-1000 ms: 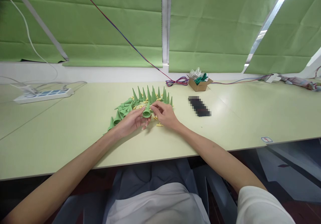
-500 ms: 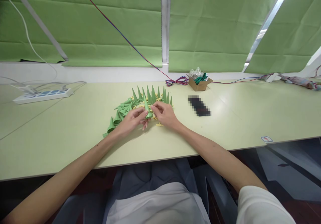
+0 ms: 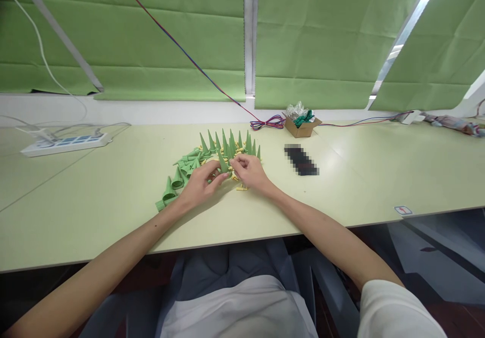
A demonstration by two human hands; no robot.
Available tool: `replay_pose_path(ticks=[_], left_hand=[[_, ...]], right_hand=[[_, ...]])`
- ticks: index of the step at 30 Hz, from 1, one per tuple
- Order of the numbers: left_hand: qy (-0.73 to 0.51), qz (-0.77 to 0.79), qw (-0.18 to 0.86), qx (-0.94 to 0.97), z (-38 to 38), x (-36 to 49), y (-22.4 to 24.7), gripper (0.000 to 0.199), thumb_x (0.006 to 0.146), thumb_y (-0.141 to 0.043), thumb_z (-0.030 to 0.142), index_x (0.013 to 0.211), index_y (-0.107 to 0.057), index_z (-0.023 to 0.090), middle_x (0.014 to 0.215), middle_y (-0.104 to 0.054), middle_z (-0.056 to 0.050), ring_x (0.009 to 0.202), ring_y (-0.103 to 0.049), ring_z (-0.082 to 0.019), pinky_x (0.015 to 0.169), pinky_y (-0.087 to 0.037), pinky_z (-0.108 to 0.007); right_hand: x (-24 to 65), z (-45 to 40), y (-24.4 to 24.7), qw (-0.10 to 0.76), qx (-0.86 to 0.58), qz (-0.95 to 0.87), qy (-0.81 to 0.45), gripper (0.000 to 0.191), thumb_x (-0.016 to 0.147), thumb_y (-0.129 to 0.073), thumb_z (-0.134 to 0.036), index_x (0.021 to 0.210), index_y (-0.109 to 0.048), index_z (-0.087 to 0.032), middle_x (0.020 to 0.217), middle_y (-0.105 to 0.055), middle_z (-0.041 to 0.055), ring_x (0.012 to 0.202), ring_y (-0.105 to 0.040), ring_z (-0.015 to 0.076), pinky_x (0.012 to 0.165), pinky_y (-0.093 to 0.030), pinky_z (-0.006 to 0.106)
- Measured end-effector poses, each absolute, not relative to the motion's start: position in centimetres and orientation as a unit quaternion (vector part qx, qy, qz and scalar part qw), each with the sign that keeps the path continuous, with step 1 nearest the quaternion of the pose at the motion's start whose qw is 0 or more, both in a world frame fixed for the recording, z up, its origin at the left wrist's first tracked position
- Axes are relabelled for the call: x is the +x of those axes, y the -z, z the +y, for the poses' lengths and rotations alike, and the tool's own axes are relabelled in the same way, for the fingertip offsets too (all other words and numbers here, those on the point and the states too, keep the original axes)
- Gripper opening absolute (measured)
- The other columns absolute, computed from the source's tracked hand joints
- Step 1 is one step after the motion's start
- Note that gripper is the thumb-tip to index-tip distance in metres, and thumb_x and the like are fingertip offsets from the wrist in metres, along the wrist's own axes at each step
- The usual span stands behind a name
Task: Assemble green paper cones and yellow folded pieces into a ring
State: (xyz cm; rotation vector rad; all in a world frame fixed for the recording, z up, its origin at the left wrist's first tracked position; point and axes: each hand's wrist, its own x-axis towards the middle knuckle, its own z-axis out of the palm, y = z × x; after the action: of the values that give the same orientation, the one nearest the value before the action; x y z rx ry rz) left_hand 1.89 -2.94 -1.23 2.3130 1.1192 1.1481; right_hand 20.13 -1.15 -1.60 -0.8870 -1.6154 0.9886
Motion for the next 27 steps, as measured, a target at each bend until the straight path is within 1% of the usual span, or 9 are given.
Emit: replay_pose_path(ticks=[4,7,9,11,14,17,20,24,27], left_hand=[[-0.402,0.383,0.14,0.82,-2.7,1.8,1.5,0.02,0.094,-0.055,0.036,0.082,-0.052,0.021,0.075,-0.051,-0.001,0.069,-0.047,-0.016,0.063,-0.039,-0.028],[-0.401,0.394,0.144,0.814,-2.7,2.0,1.5,0.016,0.095,-0.055,0.036,0.091,-0.057,0.02,0.083,-0.058,-0.004,0.073,-0.052,-0.016,0.063,-0.042,-0.027],[-0.405,0.405,0.166,0.803,-2.8,2.1,1.3,0.02,0.094,-0.056,0.038,0.099,-0.059,0.019,0.095,-0.062,-0.007,0.076,-0.057,-0.016,0.062,-0.045,-0.026],[-0.412,0.417,0.198,0.785,-2.9,2.2,1.1,0.026,0.093,-0.058,0.042,0.107,-0.058,0.019,0.108,-0.063,-0.009,0.079,-0.06,-0.016,0.061,-0.048,-0.026],[-0.418,0.424,0.265,0.758,-3.0,2.3,0.8,0.034,0.093,-0.057,0.047,0.113,-0.056,0.02,0.115,-0.062,-0.009,0.075,-0.063,-0.015,0.056,-0.05,-0.025],[-0.432,0.416,0.323,0.732,-2.9,2.2,0.7,0.036,0.095,-0.053,0.051,0.113,-0.055,0.021,0.11,-0.062,-0.009,0.068,-0.063,-0.014,0.051,-0.05,-0.025],[-0.453,0.417,0.38,0.69,-2.7,2.2,0.5,0.037,0.094,-0.053,0.056,0.102,-0.058,0.02,0.099,-0.062,-0.008,0.066,-0.063,-0.015,0.048,-0.052,-0.026],[-0.432,0.409,0.538,0.598,-2.6,2.1,0.1,0.048,0.09,-0.056,0.063,0.085,-0.062,0.015,0.078,-0.062,-0.007,0.06,-0.061,-0.014,0.048,-0.052,-0.026],[-0.391,0.393,0.637,0.535,-2.5,1.9,-0.2,0.051,0.088,-0.06,0.062,0.078,-0.066,0.012,0.072,-0.062,-0.008,0.057,-0.059,-0.012,0.047,-0.049,-0.024]], right_hand=[[20.1,-1.0,1.7,0.507,-0.364,-0.659,-0.42,0.042,0.084,-0.063,-0.057,0.068,-0.052,-0.02,0.046,-0.043,-0.006,0.041,-0.037,0.0083,0.041,-0.029,0.024],[20.0,-1.0,1.7,0.514,-0.364,-0.65,-0.426,0.042,0.083,-0.063,-0.059,0.068,-0.051,-0.021,0.045,-0.042,-0.0065,0.041,-0.035,0.0081,0.041,-0.028,0.024],[20.0,-1.0,1.7,0.521,-0.365,-0.646,-0.422,0.043,0.083,-0.064,-0.059,0.069,-0.051,-0.021,0.046,-0.043,-0.0064,0.041,-0.035,0.0079,0.041,-0.028,0.024],[20.1,-1.0,1.7,0.53,-0.366,-0.643,-0.415,0.044,0.083,-0.064,-0.06,0.069,-0.051,-0.02,0.047,-0.044,-0.006,0.041,-0.035,0.0079,0.041,-0.028,0.024],[20.2,-1.0,1.7,0.543,-0.363,-0.64,-0.405,0.044,0.084,-0.064,-0.059,0.069,-0.052,-0.02,0.049,-0.045,-0.0055,0.043,-0.036,0.008,0.042,-0.029,0.024],[20.3,-0.9,1.8,0.555,-0.362,-0.639,-0.391,0.043,0.085,-0.064,-0.059,0.07,-0.052,-0.02,0.051,-0.045,-0.0052,0.044,-0.037,0.0082,0.043,-0.03,0.025],[20.3,-0.9,1.8,0.566,-0.366,-0.642,-0.366,0.044,0.087,-0.062,-0.06,0.072,-0.052,-0.02,0.053,-0.046,-0.0046,0.047,-0.039,0.0087,0.045,-0.032,0.025],[20.4,-1.0,1.7,0.574,-0.361,-0.651,-0.341,0.043,0.089,-0.059,-0.06,0.074,-0.053,-0.02,0.057,-0.046,-0.0039,0.049,-0.04,0.0093,0.047,-0.033,0.025],[20.4,-1.2,1.6,0.568,-0.356,-0.664,-0.33,0.041,0.09,-0.058,-0.059,0.078,-0.054,-0.02,0.06,-0.046,-0.0033,0.051,-0.041,0.0102,0.049,-0.035,0.026]])
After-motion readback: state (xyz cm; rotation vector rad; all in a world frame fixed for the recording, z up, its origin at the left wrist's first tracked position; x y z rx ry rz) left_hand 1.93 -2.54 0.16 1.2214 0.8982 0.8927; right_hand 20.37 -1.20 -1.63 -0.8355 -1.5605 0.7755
